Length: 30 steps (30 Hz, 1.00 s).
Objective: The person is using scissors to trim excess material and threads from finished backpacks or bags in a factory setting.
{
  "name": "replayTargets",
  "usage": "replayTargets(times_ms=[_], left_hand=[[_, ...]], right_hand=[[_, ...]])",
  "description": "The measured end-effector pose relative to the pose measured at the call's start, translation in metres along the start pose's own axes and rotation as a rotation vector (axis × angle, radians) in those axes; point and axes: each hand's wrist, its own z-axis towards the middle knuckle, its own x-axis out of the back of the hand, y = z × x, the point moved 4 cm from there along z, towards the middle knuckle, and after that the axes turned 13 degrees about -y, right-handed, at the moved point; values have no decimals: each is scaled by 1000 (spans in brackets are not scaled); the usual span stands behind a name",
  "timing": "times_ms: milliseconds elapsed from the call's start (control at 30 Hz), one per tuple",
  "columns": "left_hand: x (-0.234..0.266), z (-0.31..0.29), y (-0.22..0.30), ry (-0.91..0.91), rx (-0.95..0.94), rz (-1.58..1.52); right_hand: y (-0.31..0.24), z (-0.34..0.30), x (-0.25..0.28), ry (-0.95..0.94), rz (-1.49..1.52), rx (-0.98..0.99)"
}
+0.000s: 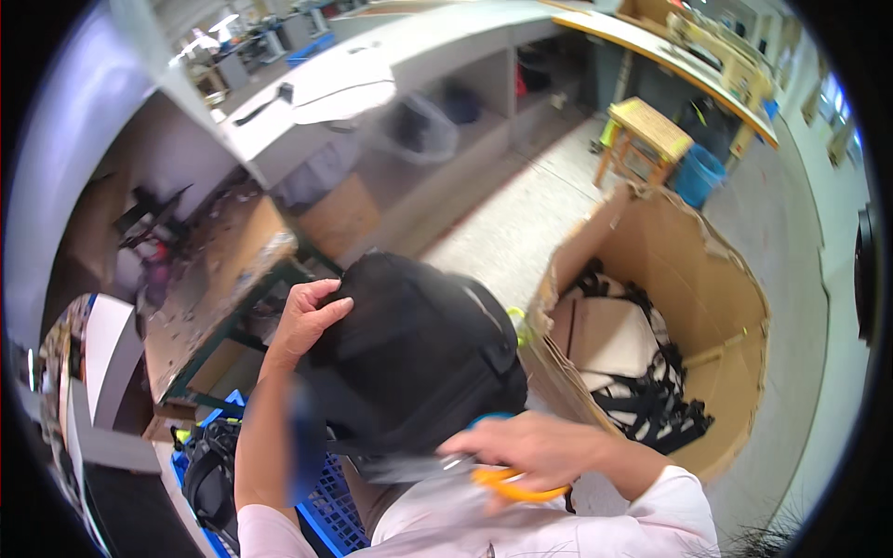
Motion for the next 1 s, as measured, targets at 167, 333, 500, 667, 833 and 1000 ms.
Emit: replayTargets(times_ms=[167,333,500,667,833,1000], left_hand=[[-6,-61,34,-198,-22,337],[-29,-103,31,-178,-49,540],[-22,-145,22,-24,-33,445],[-28,-150,16,122,5,450],[-27,-151,7,174,-4,353],[-19,-160,0,199,-10,140]], right_hand=[[-3,2,64,533,-197,-93],[39,79,22,418,182,-99],[52,112,-12,362,497,-187],[15,124,-15,437,-57,-40],[-7,116,-15,505,-218,-17],[-7,86,11,226,-140,-276]])
